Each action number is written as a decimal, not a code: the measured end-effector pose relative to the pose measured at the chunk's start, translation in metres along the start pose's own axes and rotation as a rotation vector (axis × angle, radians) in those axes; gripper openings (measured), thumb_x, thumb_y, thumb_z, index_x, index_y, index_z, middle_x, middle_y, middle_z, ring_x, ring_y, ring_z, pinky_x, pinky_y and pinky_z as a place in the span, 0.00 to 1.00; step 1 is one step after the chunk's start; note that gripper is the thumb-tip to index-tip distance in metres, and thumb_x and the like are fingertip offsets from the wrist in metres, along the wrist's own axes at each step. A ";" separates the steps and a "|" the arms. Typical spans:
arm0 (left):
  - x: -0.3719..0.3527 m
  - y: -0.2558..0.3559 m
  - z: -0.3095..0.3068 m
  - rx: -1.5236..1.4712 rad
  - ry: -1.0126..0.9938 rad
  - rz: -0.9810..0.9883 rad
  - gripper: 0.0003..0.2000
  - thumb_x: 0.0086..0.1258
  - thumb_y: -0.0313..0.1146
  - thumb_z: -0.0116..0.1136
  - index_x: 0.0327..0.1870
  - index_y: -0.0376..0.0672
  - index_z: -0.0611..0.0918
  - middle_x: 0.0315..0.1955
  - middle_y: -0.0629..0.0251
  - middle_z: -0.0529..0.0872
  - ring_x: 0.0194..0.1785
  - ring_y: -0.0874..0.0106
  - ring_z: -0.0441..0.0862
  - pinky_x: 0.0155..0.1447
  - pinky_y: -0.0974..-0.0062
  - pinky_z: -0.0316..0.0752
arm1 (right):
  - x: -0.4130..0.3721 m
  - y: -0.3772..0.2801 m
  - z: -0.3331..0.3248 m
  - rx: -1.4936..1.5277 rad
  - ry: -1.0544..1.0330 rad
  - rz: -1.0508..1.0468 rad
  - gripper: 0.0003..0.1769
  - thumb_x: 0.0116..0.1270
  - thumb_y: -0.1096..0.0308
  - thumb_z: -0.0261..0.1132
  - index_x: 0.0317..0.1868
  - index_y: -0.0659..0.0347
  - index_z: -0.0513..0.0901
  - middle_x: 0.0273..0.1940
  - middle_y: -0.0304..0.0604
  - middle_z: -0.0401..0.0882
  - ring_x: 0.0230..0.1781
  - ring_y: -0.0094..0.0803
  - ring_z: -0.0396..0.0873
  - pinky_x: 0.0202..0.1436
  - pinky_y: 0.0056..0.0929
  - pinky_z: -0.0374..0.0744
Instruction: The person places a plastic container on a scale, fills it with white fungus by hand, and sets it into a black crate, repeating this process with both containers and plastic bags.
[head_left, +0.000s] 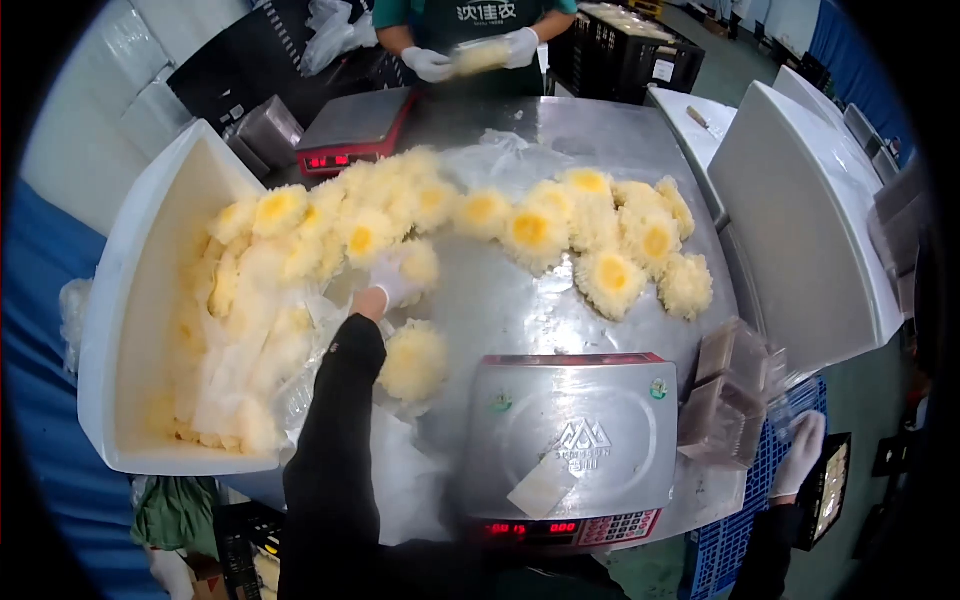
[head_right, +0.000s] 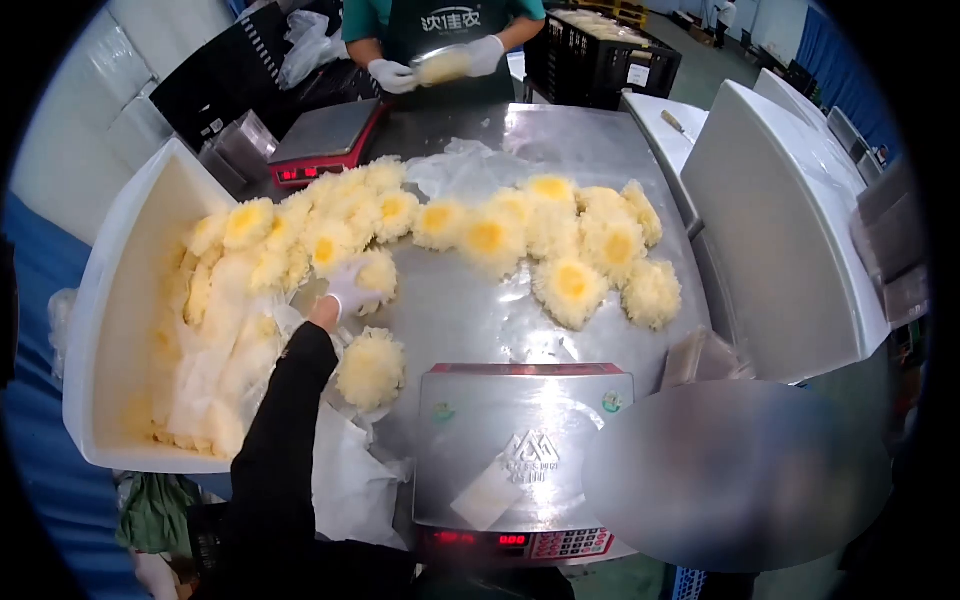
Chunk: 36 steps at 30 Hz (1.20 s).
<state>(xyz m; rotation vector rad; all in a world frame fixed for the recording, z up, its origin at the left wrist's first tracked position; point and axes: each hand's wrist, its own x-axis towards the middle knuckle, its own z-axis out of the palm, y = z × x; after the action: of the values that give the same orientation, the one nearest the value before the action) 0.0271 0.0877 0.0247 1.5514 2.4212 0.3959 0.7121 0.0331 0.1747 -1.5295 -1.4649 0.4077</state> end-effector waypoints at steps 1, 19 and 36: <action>0.000 0.006 0.008 0.145 -0.014 -0.030 0.37 0.49 0.43 0.69 0.65 0.48 0.70 0.61 0.53 0.71 0.67 0.56 0.63 0.69 0.67 0.61 | 0.005 -0.021 -0.001 -0.070 0.013 -0.125 0.13 0.78 0.65 0.46 0.36 0.62 0.70 0.28 0.31 0.61 0.27 0.18 0.59 0.33 0.17 0.62; -0.042 0.038 0.029 0.385 0.210 0.154 0.24 0.50 0.47 0.64 0.50 0.48 0.81 0.59 0.53 0.73 0.58 0.55 0.74 0.59 0.68 0.71 | -0.172 -0.094 0.086 -0.195 -0.755 -0.886 0.14 0.49 0.69 0.63 0.39 0.52 0.80 0.35 0.34 0.74 0.41 0.32 0.75 0.51 0.38 0.68; -0.176 0.144 -0.090 -0.987 -0.175 0.199 0.07 0.51 0.26 0.63 0.31 0.38 0.78 0.33 0.68 0.79 0.39 0.76 0.76 0.43 0.77 0.73 | -0.177 -0.093 0.090 -0.007 -0.730 -0.683 0.16 0.51 0.71 0.70 0.41 0.53 0.80 0.41 0.37 0.74 0.49 0.34 0.74 0.53 0.35 0.68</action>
<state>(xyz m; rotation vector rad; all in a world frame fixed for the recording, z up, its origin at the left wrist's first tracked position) 0.1898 -0.0235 0.1685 1.2501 1.5048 1.1981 0.5471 -0.1073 0.1399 -0.8018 -2.4292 0.5644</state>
